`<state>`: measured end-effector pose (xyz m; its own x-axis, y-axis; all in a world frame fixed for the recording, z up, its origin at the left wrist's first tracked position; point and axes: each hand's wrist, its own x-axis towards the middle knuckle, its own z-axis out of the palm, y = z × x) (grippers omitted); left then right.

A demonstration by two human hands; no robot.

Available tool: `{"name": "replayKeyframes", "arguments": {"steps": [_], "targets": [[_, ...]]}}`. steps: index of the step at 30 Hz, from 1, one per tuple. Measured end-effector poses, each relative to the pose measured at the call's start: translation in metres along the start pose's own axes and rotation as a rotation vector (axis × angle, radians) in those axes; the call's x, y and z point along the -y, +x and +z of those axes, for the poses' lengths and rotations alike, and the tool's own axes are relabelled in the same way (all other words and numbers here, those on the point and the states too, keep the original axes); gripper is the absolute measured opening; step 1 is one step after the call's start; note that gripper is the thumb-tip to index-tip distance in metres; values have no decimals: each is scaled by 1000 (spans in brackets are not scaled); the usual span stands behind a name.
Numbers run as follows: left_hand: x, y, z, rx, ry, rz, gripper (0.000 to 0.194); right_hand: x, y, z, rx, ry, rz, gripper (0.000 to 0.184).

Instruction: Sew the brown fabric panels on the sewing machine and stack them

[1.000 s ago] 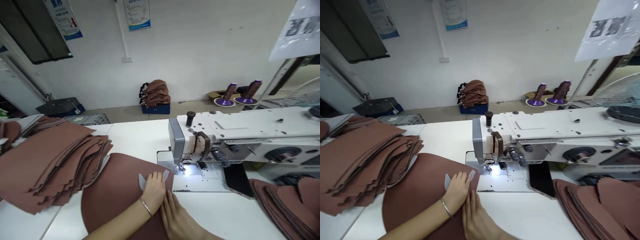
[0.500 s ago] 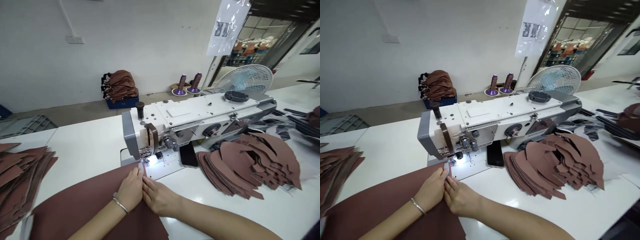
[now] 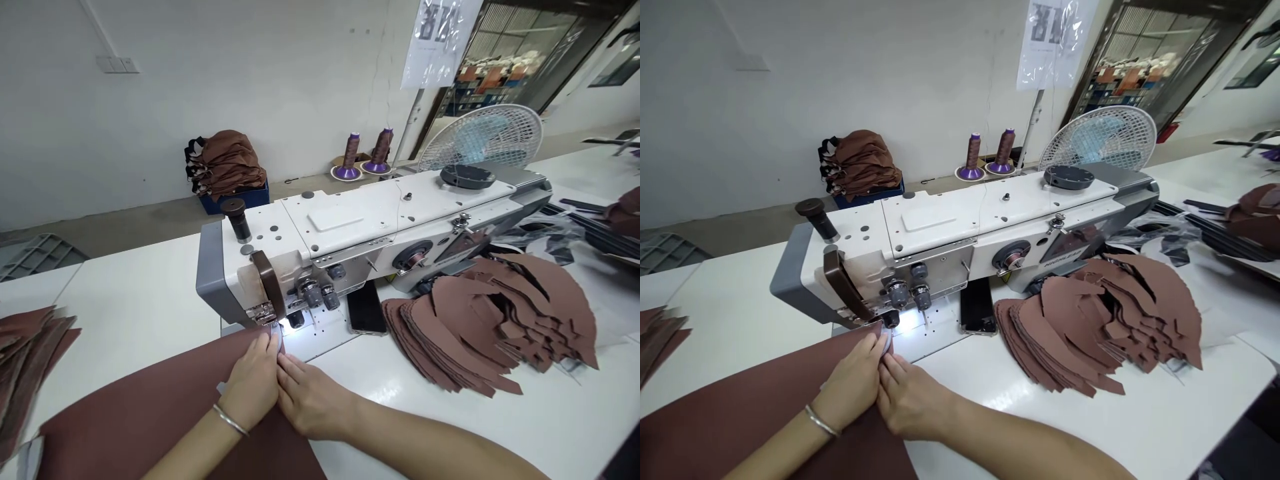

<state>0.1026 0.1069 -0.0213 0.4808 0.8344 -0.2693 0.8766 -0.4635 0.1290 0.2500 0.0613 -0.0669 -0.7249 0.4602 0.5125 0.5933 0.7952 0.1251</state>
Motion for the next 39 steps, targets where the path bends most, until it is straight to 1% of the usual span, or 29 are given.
{"name": "replayKeyframes", "arguments": {"steps": [5, 9, 13, 16, 19, 23, 26, 29, 31, 35, 39], "targets": [[2, 2, 2, -4, 14, 11, 56, 0, 0, 1, 12, 17, 16, 30], [1, 5, -1, 15, 5, 22, 57, 0, 0, 2, 19, 27, 26, 30], [-1, 5, -3, 20, 9, 9, 56, -1, 0, 2, 58, 38, 16, 30], [0, 5, -1, 9, 15, 1, 56, -1, -1, 2, 84, 37, 5, 31], [2, 5, 5, -2, 19, 10, 57, -1, -1, 2, 84, 26, 1, 32], [5, 8, 10, -37, 36, 30, 56, -2, 1, 2, 75, 22, 8, 32], [2, 8, 8, -67, 44, 16, 51, -6, 3, 3, 57, 21, 19, 32], [-5, 1, 4, -132, 133, -42, 47, -8, 3, 2, 40, 28, 14, 32], [-11, -7, 4, -158, 210, -56, 44, -6, 2, 0, 44, 29, 2, 32], [-16, -17, 12, -188, 283, 24, 40, -1, -2, -5, 51, 26, -12, 32], [-13, -16, 20, -251, 321, 82, 39, 0, -1, -5, 44, 17, -35, 30]]}}
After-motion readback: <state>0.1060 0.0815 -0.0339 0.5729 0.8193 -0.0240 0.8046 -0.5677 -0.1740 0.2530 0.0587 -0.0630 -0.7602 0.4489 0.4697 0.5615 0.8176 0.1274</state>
